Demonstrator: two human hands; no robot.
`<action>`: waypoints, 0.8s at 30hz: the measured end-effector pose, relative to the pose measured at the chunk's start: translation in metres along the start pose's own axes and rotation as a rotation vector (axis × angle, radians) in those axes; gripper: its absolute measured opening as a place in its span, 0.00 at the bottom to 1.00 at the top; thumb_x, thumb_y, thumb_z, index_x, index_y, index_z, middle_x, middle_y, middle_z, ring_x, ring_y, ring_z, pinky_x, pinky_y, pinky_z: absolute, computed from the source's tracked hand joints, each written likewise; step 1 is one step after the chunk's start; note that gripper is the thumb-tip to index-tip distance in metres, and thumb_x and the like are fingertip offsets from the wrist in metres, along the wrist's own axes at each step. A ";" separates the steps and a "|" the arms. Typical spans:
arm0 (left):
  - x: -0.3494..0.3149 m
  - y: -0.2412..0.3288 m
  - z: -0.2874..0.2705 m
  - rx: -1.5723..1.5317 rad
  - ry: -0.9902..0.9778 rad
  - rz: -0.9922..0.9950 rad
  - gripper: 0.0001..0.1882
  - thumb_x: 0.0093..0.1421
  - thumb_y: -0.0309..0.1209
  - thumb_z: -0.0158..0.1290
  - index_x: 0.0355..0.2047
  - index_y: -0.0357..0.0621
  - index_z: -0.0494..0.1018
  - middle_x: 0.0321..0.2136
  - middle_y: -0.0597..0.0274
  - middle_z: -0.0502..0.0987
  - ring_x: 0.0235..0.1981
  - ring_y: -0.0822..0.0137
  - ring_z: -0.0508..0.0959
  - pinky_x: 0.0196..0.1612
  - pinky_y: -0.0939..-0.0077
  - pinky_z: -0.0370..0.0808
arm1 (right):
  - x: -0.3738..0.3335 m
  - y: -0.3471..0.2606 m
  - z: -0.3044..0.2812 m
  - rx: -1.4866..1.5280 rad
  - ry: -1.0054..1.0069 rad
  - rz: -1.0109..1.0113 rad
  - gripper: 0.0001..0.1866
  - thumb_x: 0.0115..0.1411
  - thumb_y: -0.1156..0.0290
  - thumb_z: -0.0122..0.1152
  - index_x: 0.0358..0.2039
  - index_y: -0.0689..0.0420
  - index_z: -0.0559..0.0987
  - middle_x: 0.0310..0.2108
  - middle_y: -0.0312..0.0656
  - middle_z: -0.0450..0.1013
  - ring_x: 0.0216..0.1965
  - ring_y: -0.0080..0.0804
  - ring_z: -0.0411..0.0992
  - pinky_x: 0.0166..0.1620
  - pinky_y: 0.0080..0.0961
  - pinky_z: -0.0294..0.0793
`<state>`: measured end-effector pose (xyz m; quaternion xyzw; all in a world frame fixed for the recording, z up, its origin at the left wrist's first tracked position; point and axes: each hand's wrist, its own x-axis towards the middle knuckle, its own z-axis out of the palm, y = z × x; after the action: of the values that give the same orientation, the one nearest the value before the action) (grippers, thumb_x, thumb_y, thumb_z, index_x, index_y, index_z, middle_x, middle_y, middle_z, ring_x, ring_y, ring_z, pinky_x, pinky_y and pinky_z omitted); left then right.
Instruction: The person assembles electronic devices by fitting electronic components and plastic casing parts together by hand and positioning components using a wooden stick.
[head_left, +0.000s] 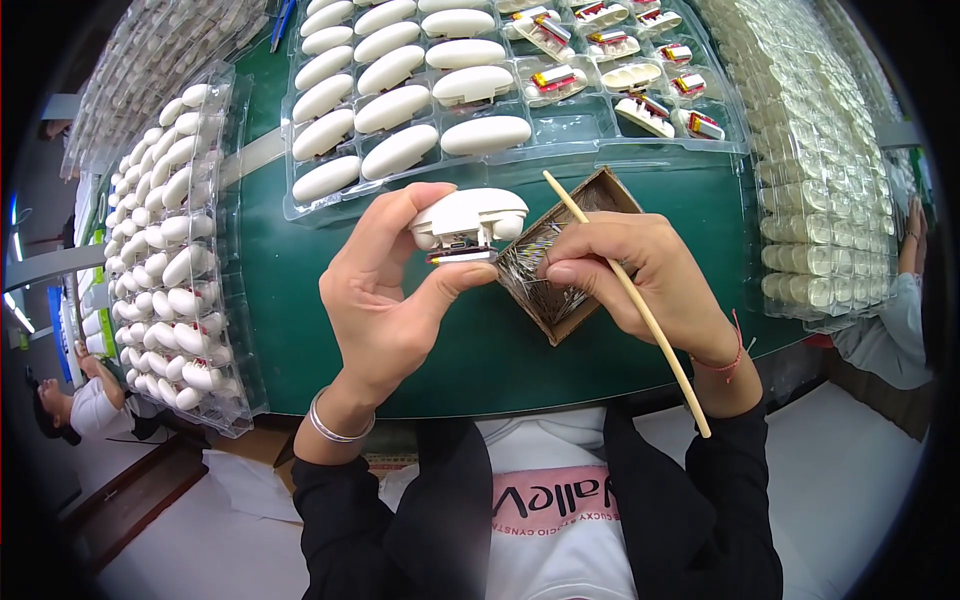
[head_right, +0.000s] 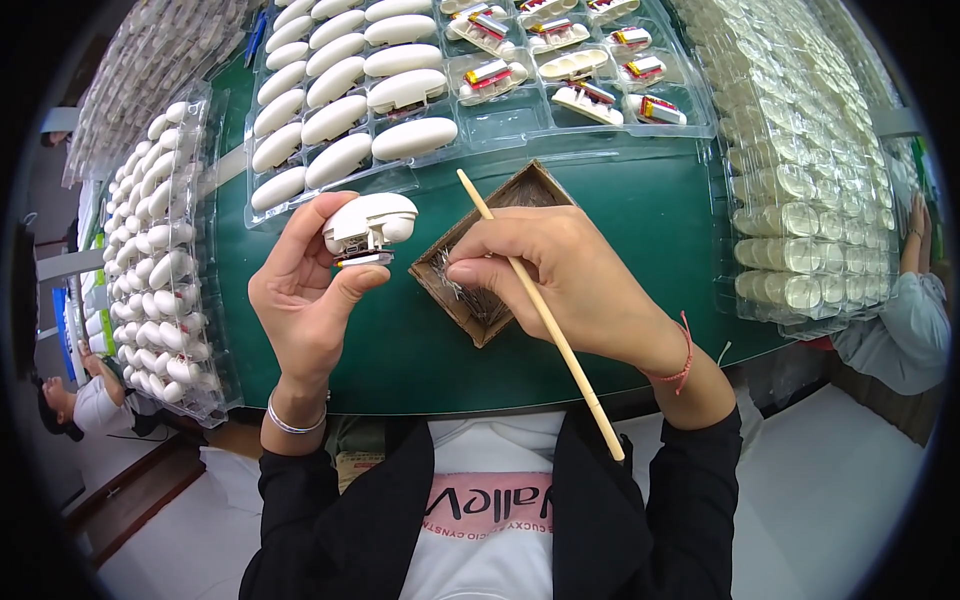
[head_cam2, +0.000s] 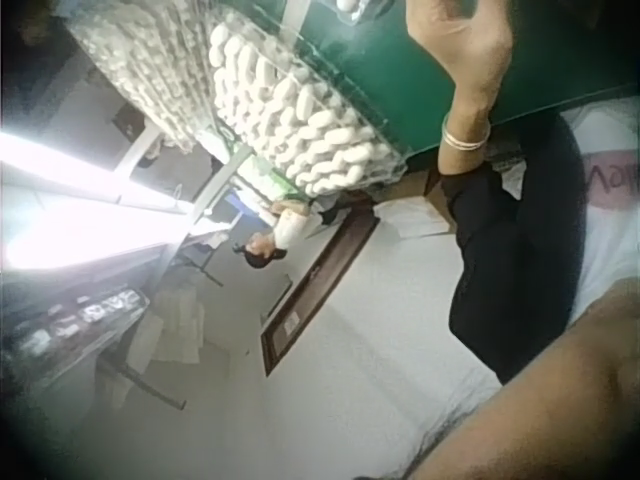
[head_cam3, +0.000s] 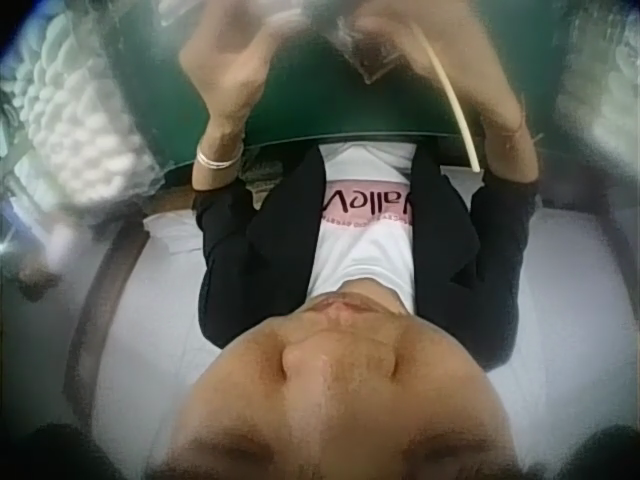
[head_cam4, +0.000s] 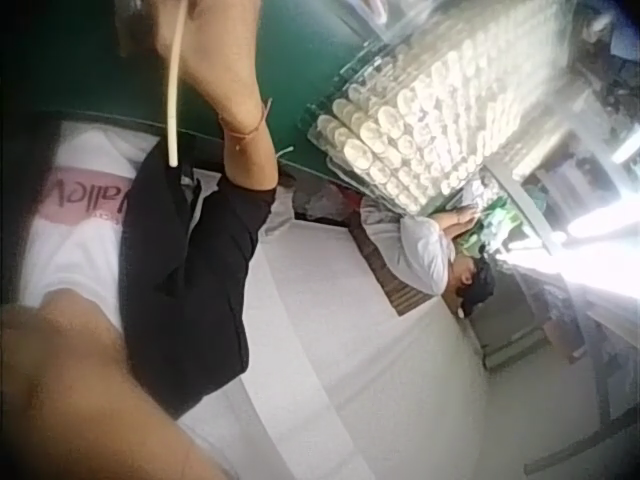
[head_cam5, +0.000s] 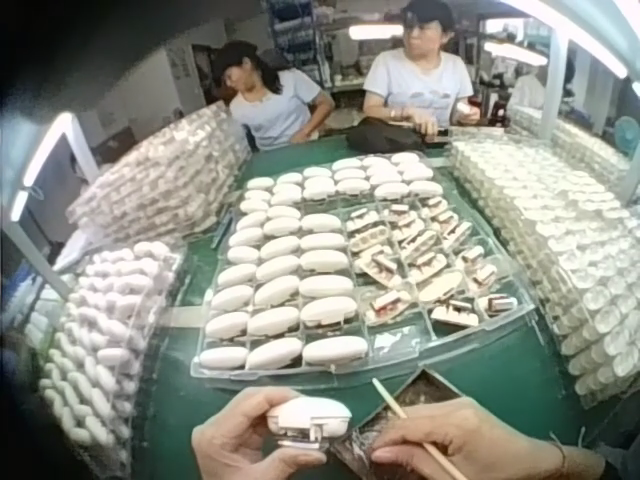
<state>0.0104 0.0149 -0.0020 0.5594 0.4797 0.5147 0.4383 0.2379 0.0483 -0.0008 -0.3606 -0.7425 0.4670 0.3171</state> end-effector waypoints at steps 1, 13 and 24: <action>0.003 -0.001 0.000 -0.023 -0.012 -0.013 0.28 0.50 0.16 0.66 0.51 0.27 0.71 0.44 0.56 0.76 0.44 0.69 0.77 0.48 0.76 0.75 | 0.002 0.001 -0.001 0.001 0.015 -0.015 0.02 0.55 0.78 0.65 0.30 0.63 0.80 0.25 0.45 0.77 0.25 0.37 0.74 0.30 0.29 0.73; -0.005 0.008 0.001 -0.379 -0.326 -0.225 0.28 0.52 0.16 0.64 0.53 0.31 0.70 0.48 0.60 0.73 0.50 0.69 0.76 0.57 0.73 0.75 | -0.005 -0.015 0.000 -0.211 -0.061 -0.021 0.05 0.53 0.79 0.63 0.30 0.62 0.77 0.26 0.48 0.72 0.27 0.47 0.73 0.30 0.34 0.71; -0.005 0.009 0.004 -0.403 -0.196 -0.222 0.24 0.55 0.16 0.61 0.53 0.30 0.69 0.47 0.60 0.75 0.49 0.71 0.76 0.56 0.75 0.74 | -0.005 -0.018 0.000 0.083 0.281 0.094 0.02 0.56 0.85 0.62 0.29 0.64 0.79 0.26 0.39 0.75 0.29 0.24 0.73 0.34 0.18 0.71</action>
<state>0.0154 0.0086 0.0053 0.4516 0.3810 0.4918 0.6395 0.2358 0.0385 0.0151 -0.4434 -0.6530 0.4565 0.4105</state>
